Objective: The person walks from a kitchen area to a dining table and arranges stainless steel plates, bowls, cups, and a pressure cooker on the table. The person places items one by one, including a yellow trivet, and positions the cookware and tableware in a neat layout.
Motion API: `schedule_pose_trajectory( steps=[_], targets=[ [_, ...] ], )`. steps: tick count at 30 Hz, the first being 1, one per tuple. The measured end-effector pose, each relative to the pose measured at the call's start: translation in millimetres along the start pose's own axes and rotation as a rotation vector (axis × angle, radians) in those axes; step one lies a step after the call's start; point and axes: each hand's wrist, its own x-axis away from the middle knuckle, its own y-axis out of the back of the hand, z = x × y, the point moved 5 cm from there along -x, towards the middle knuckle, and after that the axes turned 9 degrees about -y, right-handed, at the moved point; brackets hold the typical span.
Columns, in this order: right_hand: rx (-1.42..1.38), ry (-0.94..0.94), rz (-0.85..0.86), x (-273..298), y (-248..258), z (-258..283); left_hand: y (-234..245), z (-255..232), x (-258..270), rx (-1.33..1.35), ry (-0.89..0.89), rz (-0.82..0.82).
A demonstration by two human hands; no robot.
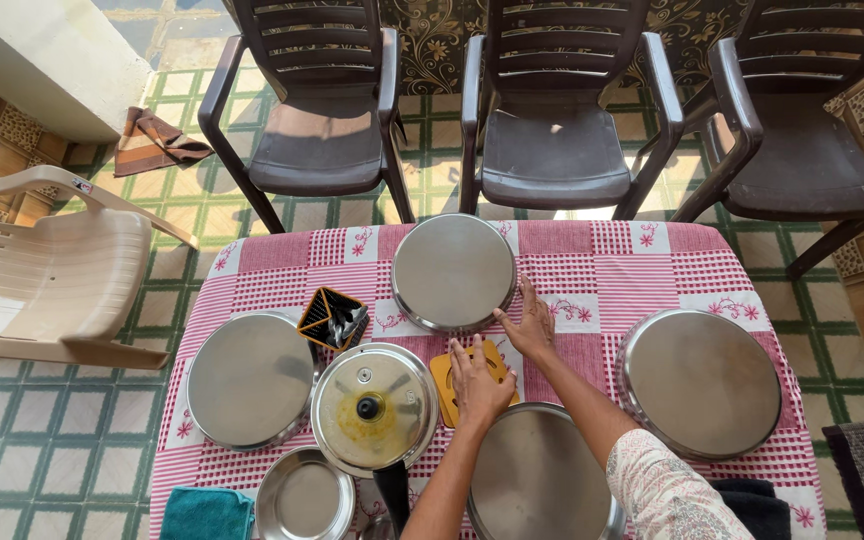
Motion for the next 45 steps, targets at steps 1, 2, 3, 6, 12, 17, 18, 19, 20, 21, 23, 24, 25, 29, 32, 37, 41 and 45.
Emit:
schedule_pose_trajectory(
  steps=[1, 2, 3, 6, 12, 17, 18, 19, 20, 21, 23, 24, 25, 29, 32, 37, 41, 45],
  targets=[
    [-0.016, 0.011, 0.011, 9, 1, -8, 4, -11, 11, -0.039, -0.090, 0.037],
    [-0.032, 0.023, 0.021, 18, 2, -15, 10, -18, 21, -0.007, -0.137, 0.059],
    [-0.050, 0.031, 0.033, 27, 4, -22, 19, -26, 32, 0.024, -0.188, 0.082],
    [-0.070, 0.054, 0.060, 56, 12, -40, 57, -43, 68, 0.184, -0.329, 0.094],
    [0.110, 0.070, 0.107, 109, 26, -57, 136, -11, 147, 0.882, -0.089, 0.083],
    [0.149, 0.123, 0.022, 147, 41, -36, 166, 65, 212, 0.949, 0.179, -0.374],
    [0.133, 0.148, 0.045, 156, 42, -30, 164, 76, 222, 0.928, 0.188, -0.423],
    [0.116, 0.174, 0.069, 167, 41, -22, 161, 87, 231, 0.908, 0.198, -0.473],
    [0.100, 0.200, 0.092, 176, 39, -13, 158, 96, 240, 0.887, 0.209, -0.523],
    [0.118, 0.296, 0.098, 185, 36, 1, 153, 103, 247, 0.807, 0.230, -0.513],
    [0.155, 0.487, 0.109, 204, 31, 27, 142, 111, 258, 0.648, 0.271, -0.490],
    [0.151, 0.535, 0.130, 212, 29, 36, 137, 113, 260, 0.622, 0.281, -0.479],
    [0.148, 0.583, 0.153, 222, 28, 43, 132, 114, 261, 0.597, 0.293, -0.469],
    [0.243, 0.635, 0.254, 244, 24, 49, 116, 111, 262, 0.630, 0.334, -0.442],
    [0.233, 0.602, 0.247, 247, 27, 40, 112, 106, 262, 0.581, 0.323, -0.432],
    [0.211, 0.585, 0.223, 251, 41, 10, 112, 106, 261, 0.603, 0.314, -0.435],
    [0.237, 0.535, 0.213, 260, 52, -9, 112, 110, 261, 0.621, 0.297, -0.435],
    [0.222, 0.526, 0.176, 271, 67, -18, 115, 107, 260, 0.582, 0.294, -0.440]
  ],
)
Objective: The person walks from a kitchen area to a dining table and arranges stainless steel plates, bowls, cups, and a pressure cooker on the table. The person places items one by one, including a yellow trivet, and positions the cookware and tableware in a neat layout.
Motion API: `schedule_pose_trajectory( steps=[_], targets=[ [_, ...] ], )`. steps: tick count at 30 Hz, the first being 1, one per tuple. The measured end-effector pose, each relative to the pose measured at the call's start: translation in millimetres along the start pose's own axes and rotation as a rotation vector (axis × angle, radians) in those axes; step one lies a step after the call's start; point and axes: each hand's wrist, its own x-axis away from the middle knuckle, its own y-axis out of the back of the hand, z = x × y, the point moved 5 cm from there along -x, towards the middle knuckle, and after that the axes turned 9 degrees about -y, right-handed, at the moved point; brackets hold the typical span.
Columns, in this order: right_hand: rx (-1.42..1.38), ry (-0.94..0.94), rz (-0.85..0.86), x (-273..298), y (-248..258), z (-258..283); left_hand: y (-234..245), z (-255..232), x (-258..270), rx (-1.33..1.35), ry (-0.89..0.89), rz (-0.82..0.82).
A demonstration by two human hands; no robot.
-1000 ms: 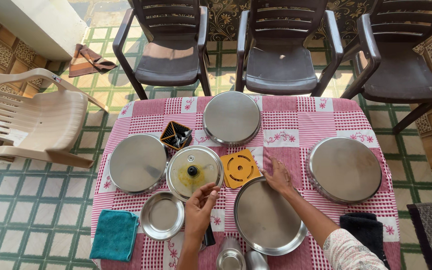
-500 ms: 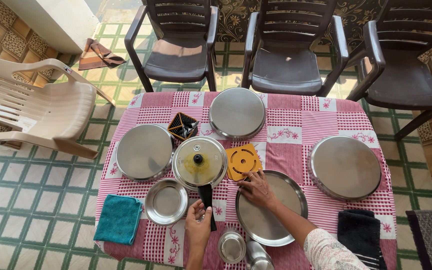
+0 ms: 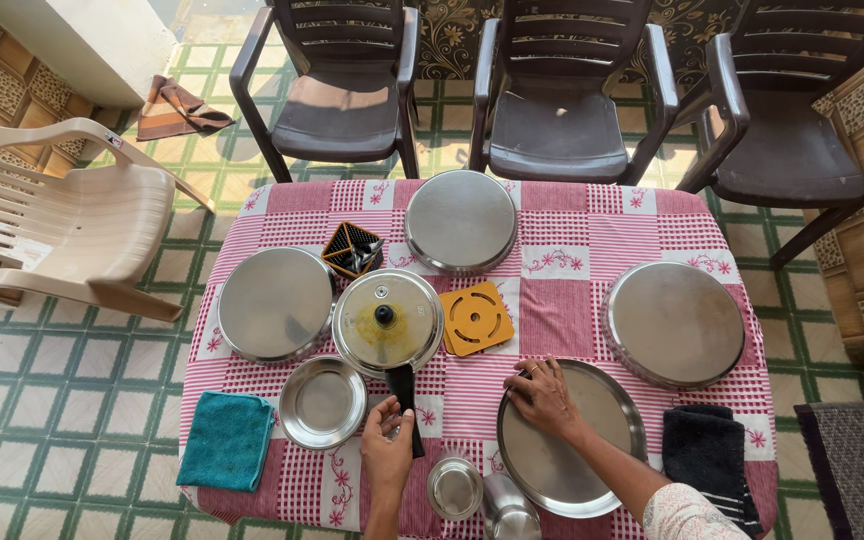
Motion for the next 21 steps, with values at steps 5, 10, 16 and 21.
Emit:
schedule_pose_trajectory(
  steps=[5, 10, 16, 21],
  targets=[
    [0.006, -0.045, 0.009, 15, 4, -3, 2, -3, 2, -0.055, 0.045, 0.032],
    [0.033, -0.109, -0.012, 7, -4, -3, 4, -3, 3, 0.013, 0.055, 0.012],
    [-0.154, -0.591, -0.013, -53, -32, -25, 5, -1, 1, -0.001, 0.051, -0.023],
    [0.013, -0.807, 0.080, -96, -53, -35, 3, 0, 1, -0.021, 0.061, -0.035]
  ],
)
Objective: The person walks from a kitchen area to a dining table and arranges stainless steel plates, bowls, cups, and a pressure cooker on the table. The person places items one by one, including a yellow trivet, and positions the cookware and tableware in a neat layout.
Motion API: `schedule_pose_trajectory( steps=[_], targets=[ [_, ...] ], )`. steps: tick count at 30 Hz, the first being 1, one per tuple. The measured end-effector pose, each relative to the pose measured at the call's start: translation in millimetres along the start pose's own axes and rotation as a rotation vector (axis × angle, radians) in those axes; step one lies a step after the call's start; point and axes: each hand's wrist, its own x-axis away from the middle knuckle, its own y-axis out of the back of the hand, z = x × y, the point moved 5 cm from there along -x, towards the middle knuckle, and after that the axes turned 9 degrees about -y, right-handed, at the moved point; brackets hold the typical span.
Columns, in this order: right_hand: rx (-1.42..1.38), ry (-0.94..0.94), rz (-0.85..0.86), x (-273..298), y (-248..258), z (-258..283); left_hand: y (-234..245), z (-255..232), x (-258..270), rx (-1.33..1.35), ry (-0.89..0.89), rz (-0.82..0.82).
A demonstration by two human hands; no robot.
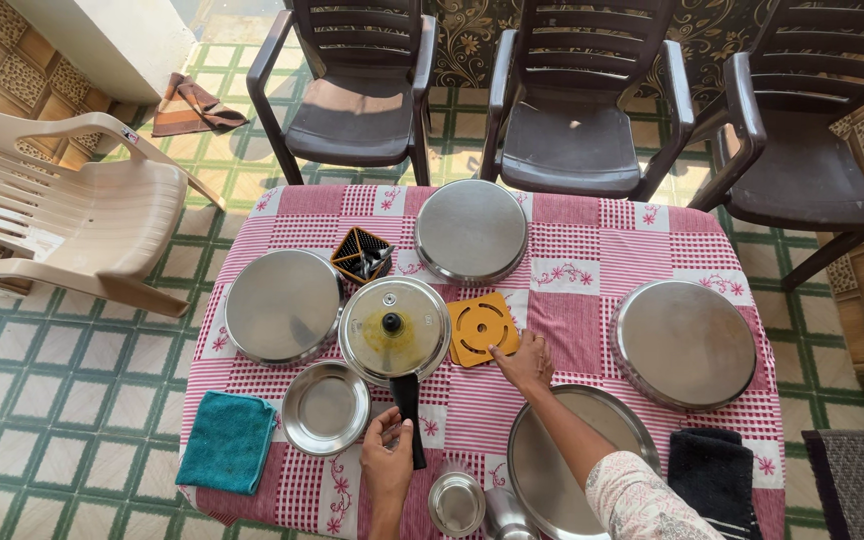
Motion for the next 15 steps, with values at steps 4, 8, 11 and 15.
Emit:
schedule_pose_trajectory(
  steps=[4, 8, 11, 15],
  targets=[
    [0.079, -0.025, -0.074, 1, -7, 13, -3, 2, 0, 0.006, -0.008, -0.015],
    [0.004, -0.140, -0.005, 1, -6, 15, -4, 2, -2, -0.017, -0.020, -0.028],
    [-0.115, -0.142, -0.046, -3, 0, 11, -3, 2, -2, -0.039, -0.022, -0.021],
    [-0.536, -0.032, 0.170, -15, 1, -10, -2, 0, -2, -0.046, -0.012, -0.019]
  ],
)
